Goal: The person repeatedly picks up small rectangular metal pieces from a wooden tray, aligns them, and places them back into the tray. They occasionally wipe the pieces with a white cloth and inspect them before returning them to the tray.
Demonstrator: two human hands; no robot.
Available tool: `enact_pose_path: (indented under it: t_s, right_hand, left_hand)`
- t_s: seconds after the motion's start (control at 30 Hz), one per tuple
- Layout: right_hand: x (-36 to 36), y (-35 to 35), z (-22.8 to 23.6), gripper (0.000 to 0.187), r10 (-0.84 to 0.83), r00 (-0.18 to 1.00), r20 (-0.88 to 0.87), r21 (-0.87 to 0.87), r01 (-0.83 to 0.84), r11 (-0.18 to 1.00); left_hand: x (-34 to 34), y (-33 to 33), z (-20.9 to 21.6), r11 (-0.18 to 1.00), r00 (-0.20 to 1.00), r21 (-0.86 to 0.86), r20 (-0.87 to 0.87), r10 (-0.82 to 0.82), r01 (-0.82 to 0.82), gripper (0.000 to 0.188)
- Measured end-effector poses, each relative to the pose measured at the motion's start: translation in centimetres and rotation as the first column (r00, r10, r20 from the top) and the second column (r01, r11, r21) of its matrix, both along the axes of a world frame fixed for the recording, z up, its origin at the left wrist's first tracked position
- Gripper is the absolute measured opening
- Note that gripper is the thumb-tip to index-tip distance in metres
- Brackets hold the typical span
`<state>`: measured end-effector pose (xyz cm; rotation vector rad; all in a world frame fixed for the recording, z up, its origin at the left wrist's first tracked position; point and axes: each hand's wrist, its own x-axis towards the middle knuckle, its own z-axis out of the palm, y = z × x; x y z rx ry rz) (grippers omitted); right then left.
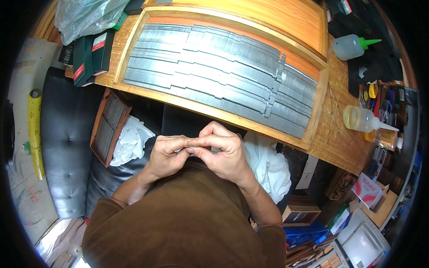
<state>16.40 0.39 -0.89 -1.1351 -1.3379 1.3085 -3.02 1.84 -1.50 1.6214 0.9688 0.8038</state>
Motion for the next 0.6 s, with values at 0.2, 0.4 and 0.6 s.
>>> enact_pose_path:
  t_s: [0.2, 0.4, 0.6]
  right_hand:
    - [-0.4, -0.2, -0.5, 0.016, -0.036, 0.999, 0.014, 0.010, 0.036, 0.999]
    - [-0.5, -0.1, -0.6, 0.015, -0.045, 0.997, 0.059, 0.046, 0.042, 0.998]
    - [-1.3, -0.6, -0.8, 0.019, -0.136, 0.983, 0.124, 0.206, 0.108, 0.973]
  left_hand:
    - [-0.3, 0.5, -0.3, 0.994, 0.999, -0.097, 0.023, -0.045, 0.047, 0.017]
    - [-0.4, 0.9, -0.2, 0.985, 0.997, -0.157, 0.030, -0.069, 0.073, 0.017]
    - [-0.5, 1.3, -0.3, 0.994, 0.995, -0.060, 0.003, -0.097, 0.097, 0.023]
